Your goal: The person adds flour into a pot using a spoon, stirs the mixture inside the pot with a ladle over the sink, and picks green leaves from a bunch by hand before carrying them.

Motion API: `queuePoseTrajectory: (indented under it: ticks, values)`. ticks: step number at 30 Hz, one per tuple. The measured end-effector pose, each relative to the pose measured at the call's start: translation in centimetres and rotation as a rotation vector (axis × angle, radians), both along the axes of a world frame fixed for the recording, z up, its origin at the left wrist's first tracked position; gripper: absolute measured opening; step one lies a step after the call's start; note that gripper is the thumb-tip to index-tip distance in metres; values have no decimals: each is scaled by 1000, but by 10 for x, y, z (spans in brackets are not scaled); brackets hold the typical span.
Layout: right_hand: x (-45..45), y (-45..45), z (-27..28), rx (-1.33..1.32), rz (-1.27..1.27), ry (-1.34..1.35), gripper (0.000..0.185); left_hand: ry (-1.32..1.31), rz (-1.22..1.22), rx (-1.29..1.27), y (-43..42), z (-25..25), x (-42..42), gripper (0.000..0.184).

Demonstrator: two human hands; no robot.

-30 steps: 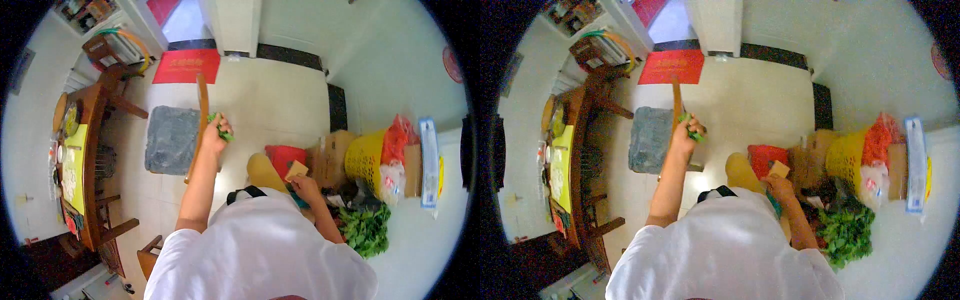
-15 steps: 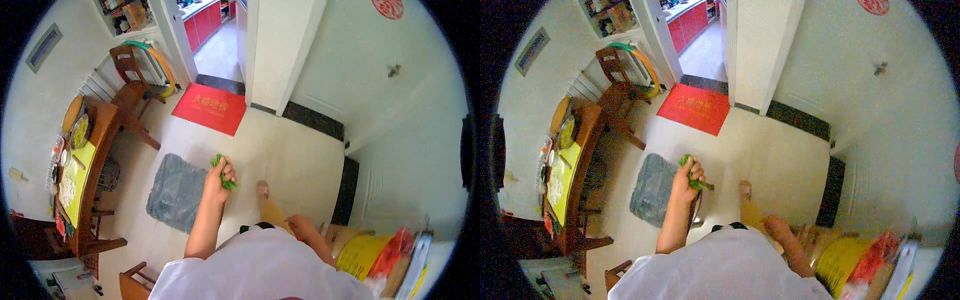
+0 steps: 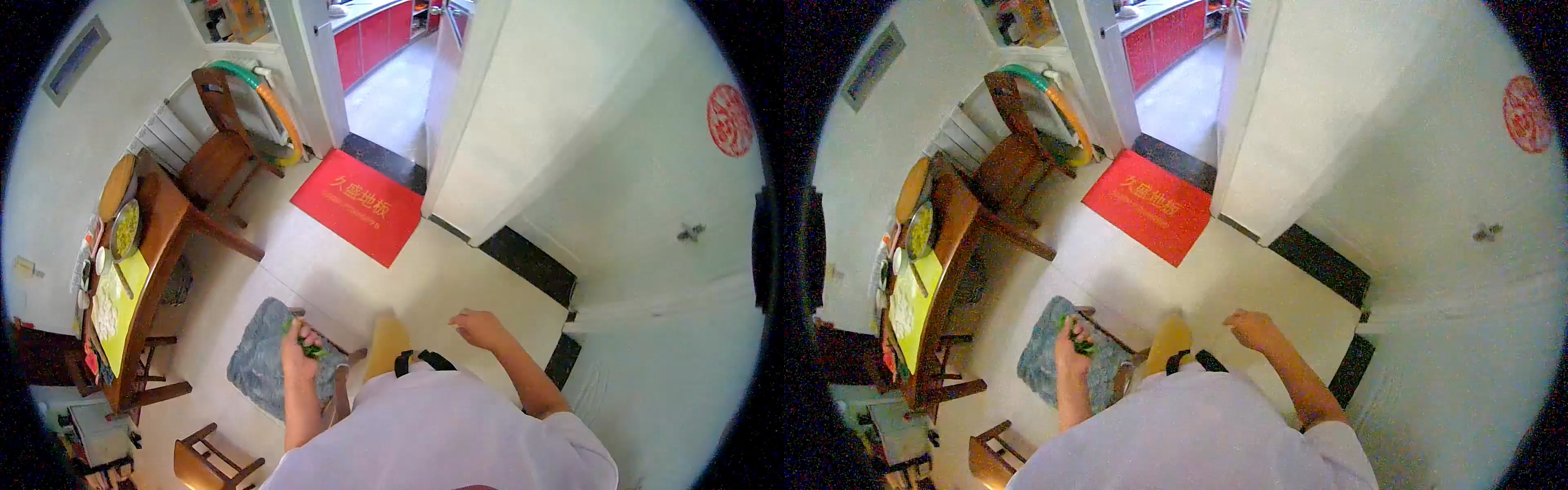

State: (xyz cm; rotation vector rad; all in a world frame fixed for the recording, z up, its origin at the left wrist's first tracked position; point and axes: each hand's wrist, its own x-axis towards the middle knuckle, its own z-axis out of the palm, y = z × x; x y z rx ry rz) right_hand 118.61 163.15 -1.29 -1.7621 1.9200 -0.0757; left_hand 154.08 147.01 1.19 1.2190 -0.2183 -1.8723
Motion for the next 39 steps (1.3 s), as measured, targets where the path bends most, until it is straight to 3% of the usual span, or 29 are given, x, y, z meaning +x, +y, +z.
queuePoseTrajectory:
  ticks: [3, 6, 9, 18, 20, 25, 27, 29, 30, 31, 33, 39]
  values:
    - [-21, -86, -6, -26, 133, -49, 22, -29, 207, 60, -48, -13, 5, 15]
    - [-41, -161, -7, -77, 139, -121, 23, -23, 261, 26, -105, -16, -14, 16]
    - [-70, -240, -2, 149, 143, -75, 27, -27, 296, 79, -189, -8, -59, 15]
    - [-147, -447, 2, 11, 118, -96, 28, 97, -91, -82, -403, 53, -272, 13]
    - [-165, -485, -15, -80, 21, -216, 26, 160, -353, -115, -435, 58, -313, 13]
    - [-225, -565, -22, -10, -11, -240, 23, 179, -454, -224, -530, 57, -405, 13]
    - [-250, -597, -29, -25, -62, -294, 22, 194, -413, -52, -574, 46, -430, 13]
    - [-267, -618, -26, -31, -93, -287, 23, 174, -434, -61, -615, 40, -450, 13]
    - [-265, -630, 7, -11, -194, -279, 26, 199, -455, -52, -639, 37, -459, 14]
    - [-273, -642, -1, -16, -203, -280, 26, 220, -470, -36, -663, 38, -469, 14]
    - [-282, -645, -22, -126, -599, -1080, 30, 186, -488, -74, -702, 44, -486, 14]
    - [-315, -634, -16, -152, -983, -998, 33, 65, -546, -18, -823, -1, -542, 15]
